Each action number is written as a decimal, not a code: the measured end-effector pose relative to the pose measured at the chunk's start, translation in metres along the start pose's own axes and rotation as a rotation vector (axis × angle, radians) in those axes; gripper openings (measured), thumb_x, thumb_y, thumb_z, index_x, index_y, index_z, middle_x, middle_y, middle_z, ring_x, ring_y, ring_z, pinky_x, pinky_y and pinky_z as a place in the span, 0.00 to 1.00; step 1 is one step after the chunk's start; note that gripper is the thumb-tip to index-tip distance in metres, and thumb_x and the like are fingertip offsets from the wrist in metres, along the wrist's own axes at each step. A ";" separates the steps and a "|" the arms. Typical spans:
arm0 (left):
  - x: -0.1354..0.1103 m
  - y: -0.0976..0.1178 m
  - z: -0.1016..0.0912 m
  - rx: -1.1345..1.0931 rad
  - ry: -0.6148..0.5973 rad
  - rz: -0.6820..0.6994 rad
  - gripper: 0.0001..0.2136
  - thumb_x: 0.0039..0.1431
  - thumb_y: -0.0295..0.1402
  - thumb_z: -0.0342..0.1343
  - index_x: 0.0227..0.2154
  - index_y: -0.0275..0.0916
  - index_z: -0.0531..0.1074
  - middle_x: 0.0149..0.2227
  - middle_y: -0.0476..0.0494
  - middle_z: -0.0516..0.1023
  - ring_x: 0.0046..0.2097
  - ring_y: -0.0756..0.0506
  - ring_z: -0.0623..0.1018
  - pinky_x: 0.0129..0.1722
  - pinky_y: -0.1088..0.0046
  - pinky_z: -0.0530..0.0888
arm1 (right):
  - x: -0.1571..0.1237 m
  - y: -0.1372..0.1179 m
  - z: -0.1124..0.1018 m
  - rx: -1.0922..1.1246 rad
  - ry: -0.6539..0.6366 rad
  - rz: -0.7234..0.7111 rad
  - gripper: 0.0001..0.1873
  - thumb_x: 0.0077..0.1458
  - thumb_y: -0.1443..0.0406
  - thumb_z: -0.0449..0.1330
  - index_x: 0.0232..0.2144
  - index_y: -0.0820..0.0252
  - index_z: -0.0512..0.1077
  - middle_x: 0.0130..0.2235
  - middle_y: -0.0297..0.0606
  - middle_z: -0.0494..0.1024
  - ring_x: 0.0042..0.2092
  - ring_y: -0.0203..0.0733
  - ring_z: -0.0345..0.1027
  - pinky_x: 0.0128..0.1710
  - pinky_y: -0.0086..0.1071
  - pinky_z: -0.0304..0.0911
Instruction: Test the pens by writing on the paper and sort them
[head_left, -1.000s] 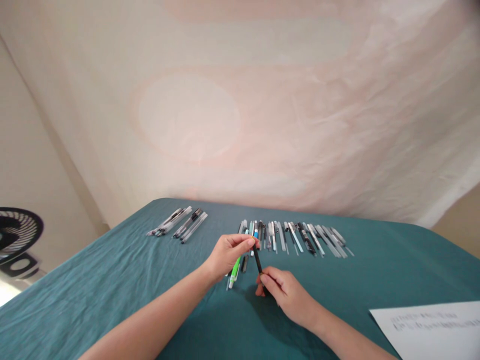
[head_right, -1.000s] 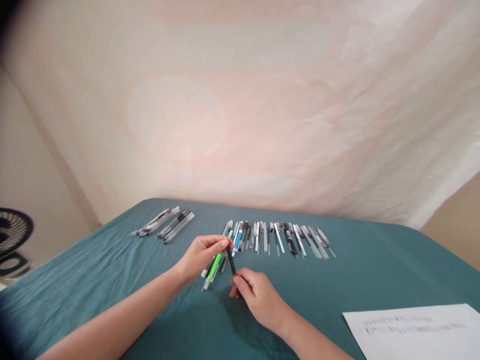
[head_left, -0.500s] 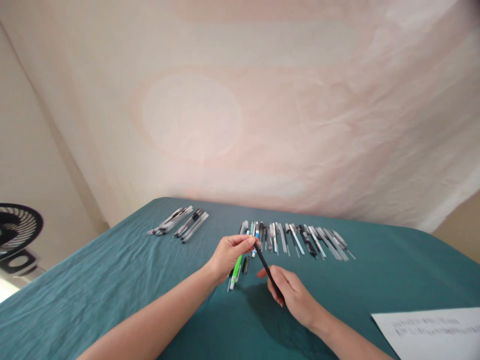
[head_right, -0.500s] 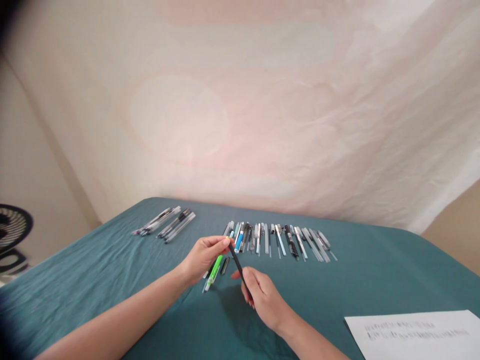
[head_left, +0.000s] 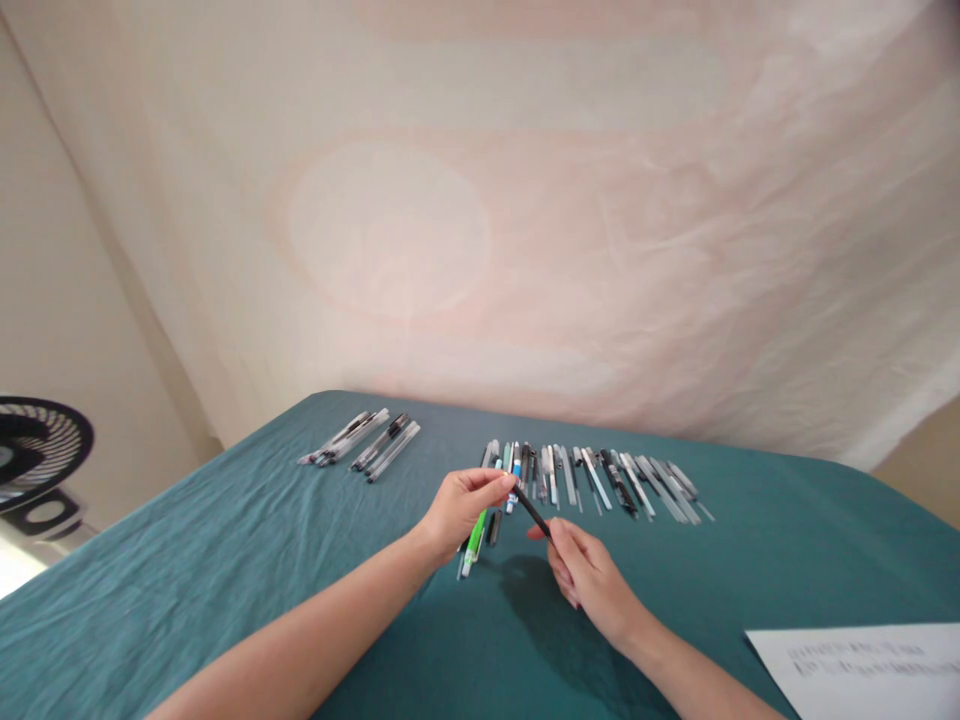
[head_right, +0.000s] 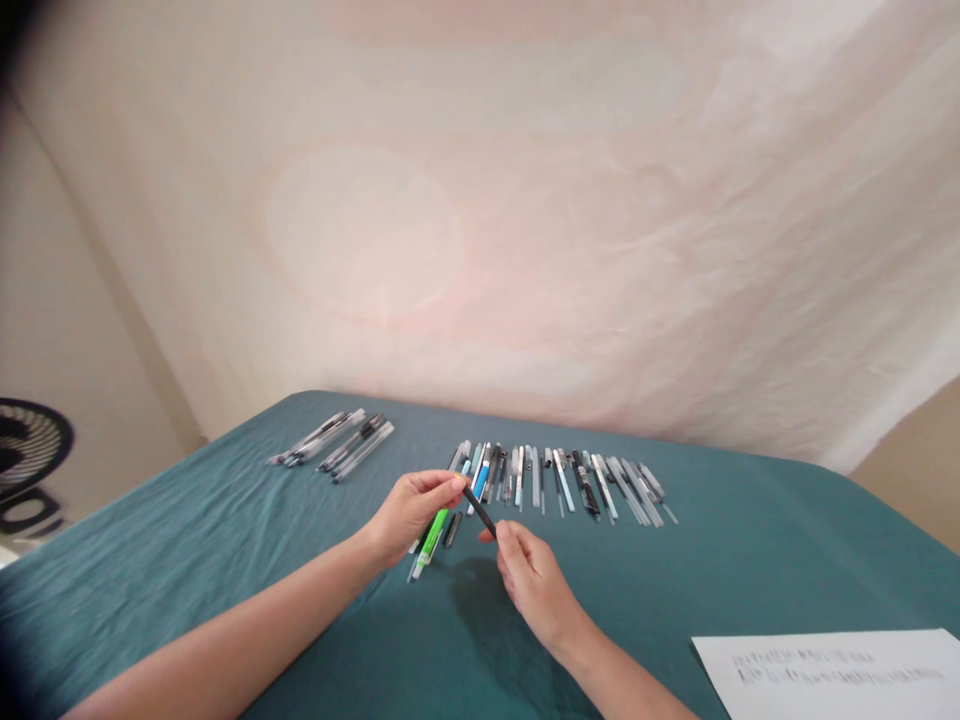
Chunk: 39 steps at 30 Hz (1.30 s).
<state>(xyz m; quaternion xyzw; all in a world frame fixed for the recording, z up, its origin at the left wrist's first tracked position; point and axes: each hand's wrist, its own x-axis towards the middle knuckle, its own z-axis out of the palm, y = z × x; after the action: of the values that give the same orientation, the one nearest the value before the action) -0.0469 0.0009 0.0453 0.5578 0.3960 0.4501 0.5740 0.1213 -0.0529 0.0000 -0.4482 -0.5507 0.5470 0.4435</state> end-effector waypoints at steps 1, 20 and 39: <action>0.000 0.000 0.000 0.001 0.000 0.000 0.16 0.45 0.43 0.59 0.29 0.33 0.77 0.24 0.47 0.73 0.27 0.52 0.67 0.29 0.77 0.64 | 0.000 -0.001 0.000 -0.004 -0.003 -0.004 0.22 0.55 0.49 0.44 0.31 0.61 0.63 0.18 0.24 0.52 0.16 0.27 0.46 0.14 0.23 0.45; -0.001 -0.001 0.001 0.037 0.021 0.019 0.17 0.44 0.44 0.59 0.29 0.33 0.77 0.23 0.48 0.72 0.27 0.52 0.67 0.29 0.77 0.63 | 0.003 0.003 -0.003 -0.190 0.038 -0.056 0.22 0.55 0.49 0.44 0.29 0.60 0.66 0.20 0.29 0.59 0.20 0.31 0.51 0.18 0.25 0.47; -0.005 0.016 -0.021 1.039 -0.141 0.187 0.09 0.46 0.40 0.56 0.24 0.42 0.77 0.26 0.48 0.76 0.29 0.48 0.72 0.29 0.76 0.63 | 0.004 0.006 -0.003 0.000 0.098 -0.022 0.19 0.53 0.49 0.48 0.30 0.59 0.62 0.23 0.27 0.63 0.17 0.28 0.52 0.13 0.23 0.48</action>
<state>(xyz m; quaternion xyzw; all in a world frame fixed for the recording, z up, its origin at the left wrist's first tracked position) -0.0694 0.0019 0.0592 0.8303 0.4760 0.2053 0.2048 0.1229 -0.0481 -0.0062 -0.4684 -0.5332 0.5196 0.4757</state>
